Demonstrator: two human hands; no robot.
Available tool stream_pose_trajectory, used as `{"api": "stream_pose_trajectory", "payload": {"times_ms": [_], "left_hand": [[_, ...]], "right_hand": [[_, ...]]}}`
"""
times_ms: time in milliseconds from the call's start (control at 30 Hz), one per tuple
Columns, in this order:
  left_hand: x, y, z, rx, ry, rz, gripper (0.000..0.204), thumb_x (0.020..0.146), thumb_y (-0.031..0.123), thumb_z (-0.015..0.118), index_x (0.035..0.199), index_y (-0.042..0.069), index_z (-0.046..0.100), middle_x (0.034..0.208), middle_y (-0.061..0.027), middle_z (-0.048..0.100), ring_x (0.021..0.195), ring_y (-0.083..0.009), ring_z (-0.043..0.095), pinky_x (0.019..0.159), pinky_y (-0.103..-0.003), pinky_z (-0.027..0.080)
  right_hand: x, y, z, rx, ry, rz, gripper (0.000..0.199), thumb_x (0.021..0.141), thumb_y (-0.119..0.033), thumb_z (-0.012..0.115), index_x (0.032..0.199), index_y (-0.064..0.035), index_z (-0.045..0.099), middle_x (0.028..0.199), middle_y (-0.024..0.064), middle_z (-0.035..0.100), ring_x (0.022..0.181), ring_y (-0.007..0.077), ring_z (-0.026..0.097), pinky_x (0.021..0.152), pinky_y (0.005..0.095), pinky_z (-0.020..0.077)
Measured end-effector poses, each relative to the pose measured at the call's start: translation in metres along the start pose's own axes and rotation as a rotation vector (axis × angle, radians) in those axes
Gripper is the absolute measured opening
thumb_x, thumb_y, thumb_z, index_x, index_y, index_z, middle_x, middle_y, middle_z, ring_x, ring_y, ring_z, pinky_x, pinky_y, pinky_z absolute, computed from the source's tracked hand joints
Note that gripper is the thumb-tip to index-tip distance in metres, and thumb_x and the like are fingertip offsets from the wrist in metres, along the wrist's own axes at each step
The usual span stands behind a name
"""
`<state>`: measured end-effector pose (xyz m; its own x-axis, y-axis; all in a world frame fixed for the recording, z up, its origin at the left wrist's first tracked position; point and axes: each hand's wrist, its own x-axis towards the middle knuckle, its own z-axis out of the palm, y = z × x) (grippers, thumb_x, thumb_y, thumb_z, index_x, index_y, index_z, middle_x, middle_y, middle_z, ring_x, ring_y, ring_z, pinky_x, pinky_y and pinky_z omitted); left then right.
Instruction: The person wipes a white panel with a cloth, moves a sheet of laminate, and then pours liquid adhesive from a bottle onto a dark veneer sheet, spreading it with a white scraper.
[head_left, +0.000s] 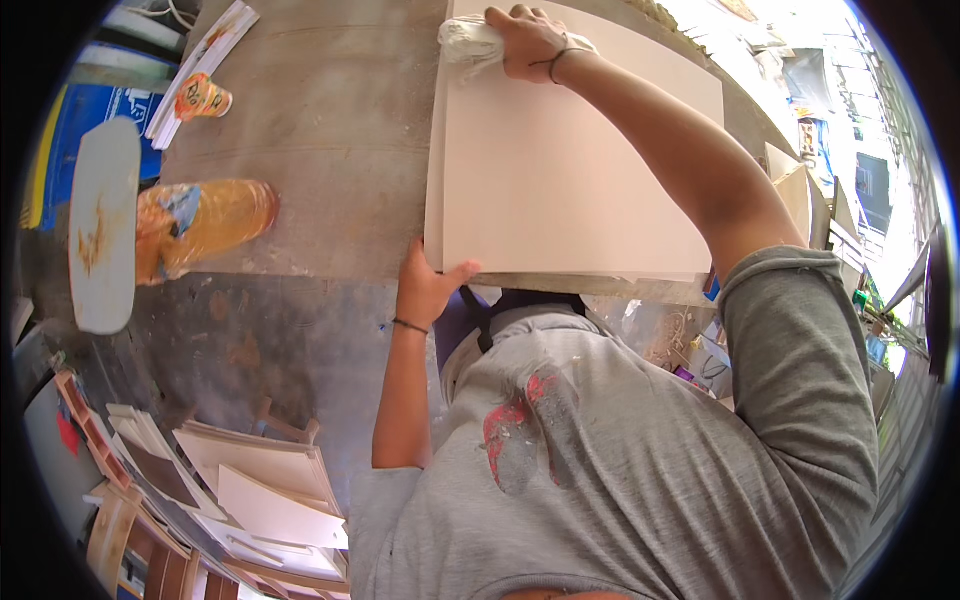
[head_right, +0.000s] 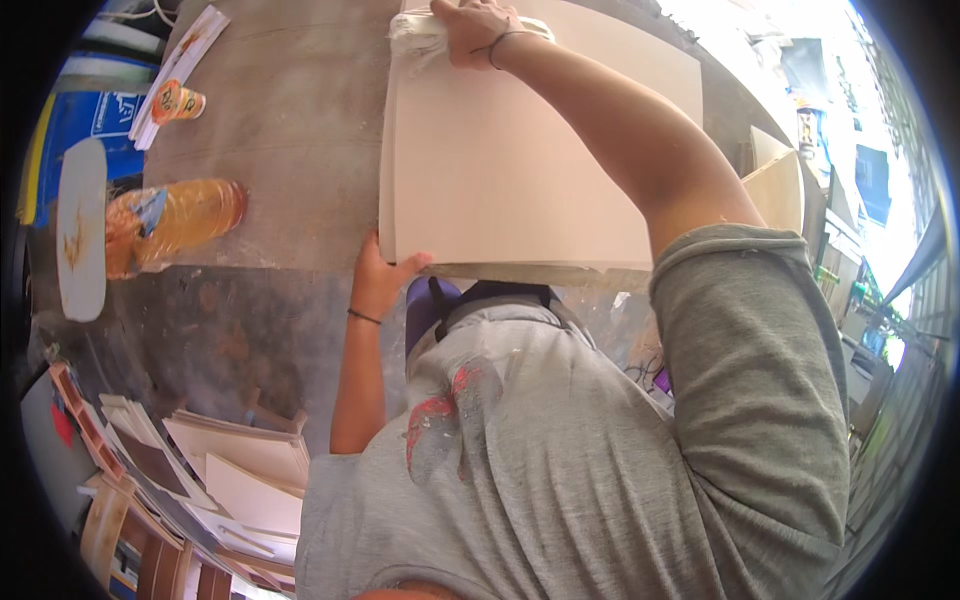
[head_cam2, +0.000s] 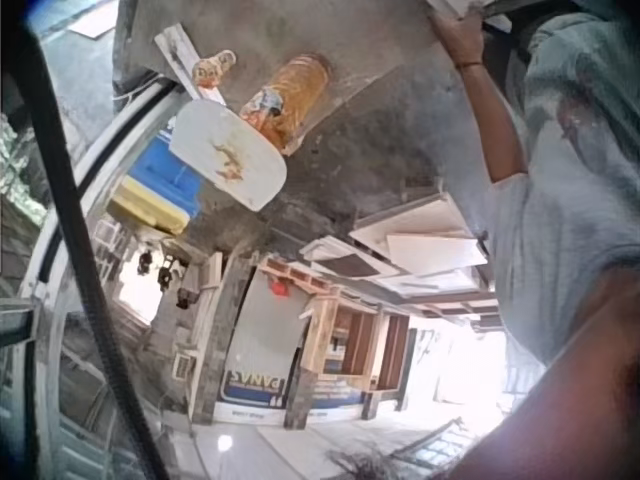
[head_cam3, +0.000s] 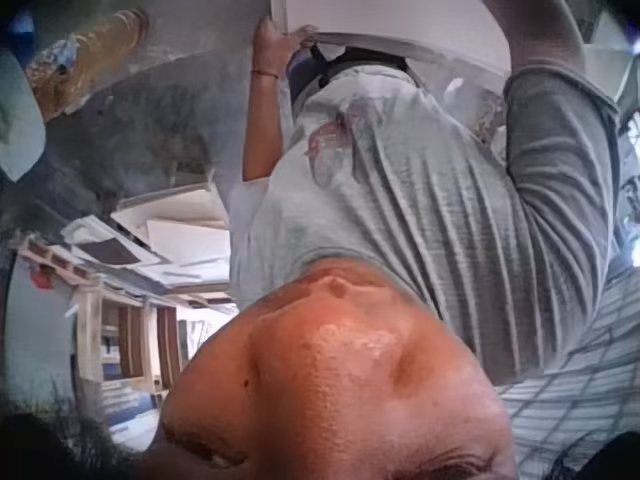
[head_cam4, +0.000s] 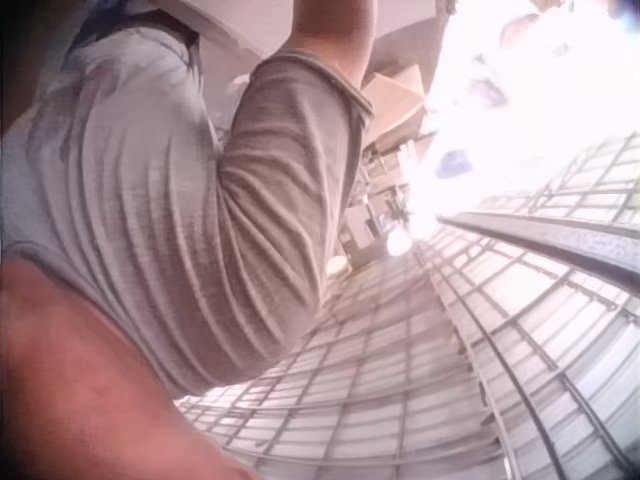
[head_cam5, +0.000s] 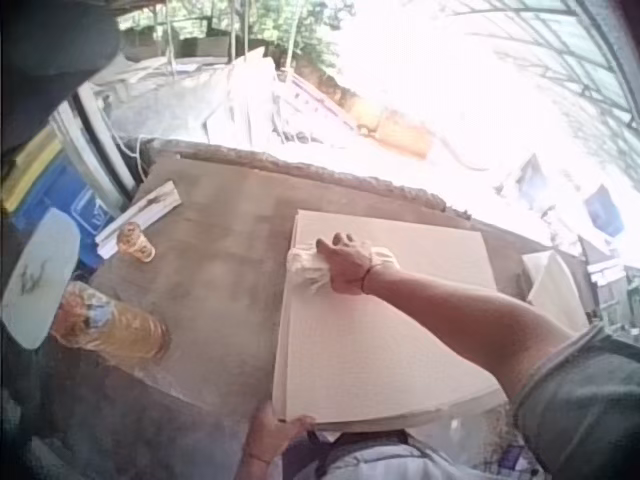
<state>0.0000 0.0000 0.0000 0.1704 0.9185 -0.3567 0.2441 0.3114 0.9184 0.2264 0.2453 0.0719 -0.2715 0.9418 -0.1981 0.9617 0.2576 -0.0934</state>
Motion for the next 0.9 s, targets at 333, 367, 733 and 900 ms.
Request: {"api": "stream_pose_trajectory", "payload": {"times_ms": [333, 367, 733, 900], "left_hand": [[-0.017, 0.004, 0.012, -0.088, 0.033, -0.126, 0.056, 0.065, 0.019, 0.081, 0.107, -0.003, 0.051, 0.094, -0.0143, 0.064, 0.087, -0.0205, 0.064, 0.074, -0.032, 0.051], [-0.014, 0.002, 0.01, -0.106, 0.026, -0.118, 0.056, 0.066, 0.019, 0.081, 0.107, -0.004, 0.051, 0.095, -0.0147, 0.064, 0.087, -0.0205, 0.064, 0.074, -0.032, 0.051], [-0.01, -0.002, 0.013, -0.024, 0.063, -0.055, 0.064, 0.063, 0.023, 0.082, 0.11, -0.005, 0.049, 0.097, -0.0174, 0.064, 0.089, -0.0266, 0.063, 0.079, -0.034, 0.049], [-0.006, -0.013, 0.011, -0.109, -0.016, -0.156, 0.061, 0.063, 0.023, 0.081, 0.108, -0.004, 0.05, 0.098, -0.0182, 0.063, 0.09, -0.0275, 0.062, 0.08, -0.035, 0.048]], "right_hand": [[-0.18, -0.062, 0.05, -0.042, 0.024, -0.521, 0.035, 0.067, -0.018, 0.059, 0.103, -0.0187, 0.056, 0.103, 0.0145, 0.051, 0.098, 0.0309, 0.052, 0.07, 0.0444, 0.0451], [-0.16, -0.062, 0.048, -0.008, 0.018, -0.434, 0.045, 0.063, -0.011, 0.058, 0.108, -0.0148, 0.054, 0.105, 0.0134, 0.049, 0.101, 0.0315, 0.049, 0.077, 0.0469, 0.0435], [-0.178, -0.083, 0.048, 0.078, -0.015, -0.375, 0.041, 0.067, -0.015, 0.058, 0.108, -0.0171, 0.054, 0.109, 0.0191, 0.05, 0.102, 0.0341, 0.051, 0.075, 0.0482, 0.0444], [-0.103, -0.051, 0.041, 0.007, 0.083, -0.375, 0.043, 0.065, -0.014, 0.058, 0.107, -0.0177, 0.054, 0.104, 0.0159, 0.05, 0.099, 0.0325, 0.052, 0.073, 0.048, 0.044]]}}
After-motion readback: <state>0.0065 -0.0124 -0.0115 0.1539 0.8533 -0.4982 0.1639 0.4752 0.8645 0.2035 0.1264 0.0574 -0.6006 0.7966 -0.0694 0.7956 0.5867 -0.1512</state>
